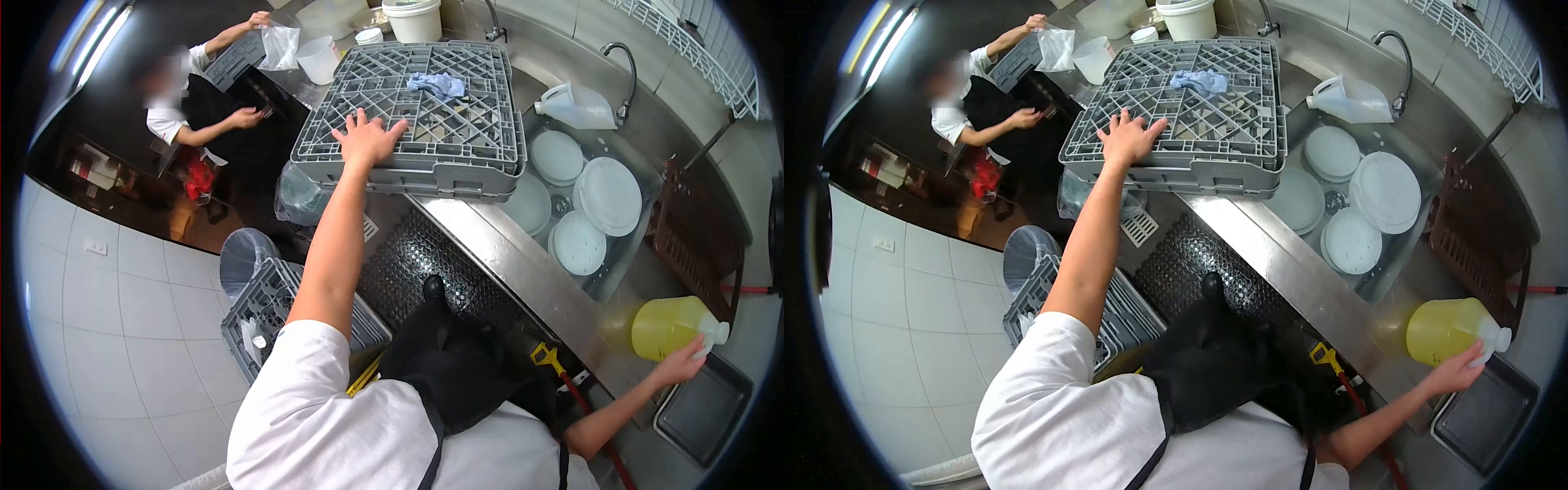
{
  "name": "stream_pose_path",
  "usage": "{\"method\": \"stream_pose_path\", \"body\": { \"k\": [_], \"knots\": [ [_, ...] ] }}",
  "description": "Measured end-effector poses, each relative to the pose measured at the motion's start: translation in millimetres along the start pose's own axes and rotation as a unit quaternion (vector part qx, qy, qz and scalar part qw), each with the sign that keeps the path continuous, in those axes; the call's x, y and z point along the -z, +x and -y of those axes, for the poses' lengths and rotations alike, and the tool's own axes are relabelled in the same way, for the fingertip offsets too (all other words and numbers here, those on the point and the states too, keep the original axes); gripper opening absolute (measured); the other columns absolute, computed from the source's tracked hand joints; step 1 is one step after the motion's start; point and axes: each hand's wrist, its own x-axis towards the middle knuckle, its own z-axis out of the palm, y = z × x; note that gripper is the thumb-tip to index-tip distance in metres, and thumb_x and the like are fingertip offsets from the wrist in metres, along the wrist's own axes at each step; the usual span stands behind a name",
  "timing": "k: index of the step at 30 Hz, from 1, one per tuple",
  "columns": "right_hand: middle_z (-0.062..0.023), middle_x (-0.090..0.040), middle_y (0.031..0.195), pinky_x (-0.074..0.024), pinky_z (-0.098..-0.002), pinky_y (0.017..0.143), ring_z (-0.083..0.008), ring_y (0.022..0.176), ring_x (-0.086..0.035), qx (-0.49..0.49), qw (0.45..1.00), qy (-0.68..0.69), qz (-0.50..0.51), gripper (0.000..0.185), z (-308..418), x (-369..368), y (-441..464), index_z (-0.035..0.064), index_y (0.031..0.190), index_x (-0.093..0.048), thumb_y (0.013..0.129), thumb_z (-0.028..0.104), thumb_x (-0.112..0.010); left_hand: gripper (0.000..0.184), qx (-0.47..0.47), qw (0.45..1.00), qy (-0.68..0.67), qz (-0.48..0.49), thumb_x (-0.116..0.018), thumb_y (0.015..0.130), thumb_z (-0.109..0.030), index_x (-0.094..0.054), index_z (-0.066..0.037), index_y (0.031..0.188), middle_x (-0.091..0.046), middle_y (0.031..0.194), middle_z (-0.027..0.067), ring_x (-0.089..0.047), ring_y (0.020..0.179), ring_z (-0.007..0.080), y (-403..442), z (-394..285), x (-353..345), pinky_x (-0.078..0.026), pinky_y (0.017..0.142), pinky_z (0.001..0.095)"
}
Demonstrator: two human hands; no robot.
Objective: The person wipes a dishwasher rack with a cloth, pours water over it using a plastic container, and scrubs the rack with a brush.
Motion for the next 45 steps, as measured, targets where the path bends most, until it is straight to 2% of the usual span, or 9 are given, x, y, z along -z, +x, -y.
{"method": "stream_pose_path", "body": {
  "k": [15,18,21,33,37,41,42,44,45],
  "knots": [
    [-0.0191,-0.075,0.098,-0.0565,-0.0388,0.074,-0.0286,0.086,-0.073,-0.008,1.0,0.024,0.003,0.043,-2.1,-0.2,-3.7,-0.0038,0.108,-0.071,0.1,0.038,-0.067,0.082,0.001,1.0,-0.018,0.001,-0.04,0.093,-0.076,-0.065,-0.012,0.136,-0.026,0.166,0.021,-0.02,0.154,0.0406,-3.5,-2.0,3.3,-0.009,0.12,0.068],
    [-0.0207,-0.075,0.095,-0.0552,-0.0442,0.072,-0.0358,0.085,-0.073,0.007,1.0,0.025,-0.01,0.051,-2.6,-1.2,-4.9,-0.0024,0.104,-0.071,0.1,0.048,-0.064,0.082,0.001,1.0,-0.015,0.007,-0.04,0.093,-0.077,-0.065,-0.012,0.136,-0.026,0.166,0.0209,-0.02,0.155,0.0404,-4.5,-3.5,5.5,-0.008,0.12,0.0678],
    [-0.02,-0.075,0.1,-0.0568,-0.0387,0.074,-0.0289,0.087,-0.073,0.0,1.0,0.025,0.011,0.044,-19.6,-3.3,0.5,-0.0039,0.111,-0.07,0.1,0.038,-0.067,0.082,0.001,1.0,-0.014,0.0,-0.04,0.093,-0.078,-0.066,-0.012,0.135,-0.026,0.166,0.0205,-0.02,0.154,0.0406,-4.2,-3.2,3.9,-0.009,0.12,0.0679],
    [-0.0208,-0.074,0.1,-0.0565,-0.0366,0.074,-0.0251,0.085,-0.071,0.02,0.999,0.036,0.008,0.043,-30.2,-1.4,-3.1,-0.0058,0.113,-0.069,0.101,0.035,-0.066,0.081,-0.001,1.0,-0.026,-0.012,-0.041,0.092,-0.077,-0.066,-0.012,0.134,-0.025,0.166,0.0215,-0.02,0.154,0.0421,-2.4,0.5,-3.5,-0.009,0.12,0.0684],
    [-0.02,-0.073,0.102,-0.0562,-0.0351,0.074,-0.0233,0.086,-0.07,-0.057,0.997,0.042,0.014,0.044,-4.3,3.9,-10.7,-0.0063,0.117,-0.067,0.104,0.035,-0.061,0.082,0.003,1.0,-0.029,-0.008,-0.042,0.092,-0.077,-0.067,-0.011,0.132,-0.023,0.166,0.0233,-0.019,0.154,0.0425,-2.8,-3.2,0.0,-0.008,0.12,0.0685],
    [-0.0227,-0.072,0.108,-0.0568,-0.0397,0.08,-0.0332,0.094,-0.071,-0.138,0.987,0.085,-0.012,0.05,-28.1,3.1,-11.8,-0.0057,0.119,-0.067,0.105,0.041,-0.057,0.079,0.005,1.0,-0.018,0.0,-0.042,0.094,-0.075,-0.068,-0.008,0.126,-0.023,0.165,0.0268,-0.018,0.154,0.0445,-4.3,-6.4,3.7,-0.009,0.119,0.0681],
    [-0.0236,-0.072,0.109,-0.057,-0.0399,0.081,-0.0338,0.095,-0.071,0.035,0.998,-0.036,0.022,0.05,-71.7,3.7,-0.9,-0.0065,0.12,-0.066,0.105,0.04,-0.056,0.078,0.003,1.0,-0.015,0.005,-0.042,0.094,-0.074,-0.068,-0.008,0.126,-0.023,0.165,0.0277,-0.019,0.154,0.0452,-4.5,-8.1,6.4,-0.01,0.119,0.0681],
    [-0.0255,-0.071,0.11,-0.0572,-0.0402,0.081,-0.0349,0.096,-0.071,0.395,0.857,-0.323,-0.08,0.05,-155.6,4.8,20.6,-0.0079,0.122,-0.065,0.106,0.038,-0.054,0.078,-0.011,1.0,-0.017,-0.01,-0.043,0.095,-0.073,-0.068,-0.004,0.123,-0.023,0.163,0.0311,-0.02,0.153,0.0473,-1.2,-4.3,-0.2,-0.011,0.118,0.0689],
    [-0.0247,-0.064,0.123,-0.051,-0.0513,0.09,-0.041,0.109,-0.063,0.193,0.968,-0.161,0.01,0.052,-127.2,14.5,3.4,-0.0024,0.129,-0.059,0.104,0.042,-0.057,0.078,-0.013,1.0,-0.014,-0.008,-0.044,0.095,-0.073,-0.068,-0.004,0.123,-0.023,0.163,0.0312,-0.019,0.153,0.047,-1.2,-4.5,0.2,-0.011,0.118,0.0691]
  ]
}}
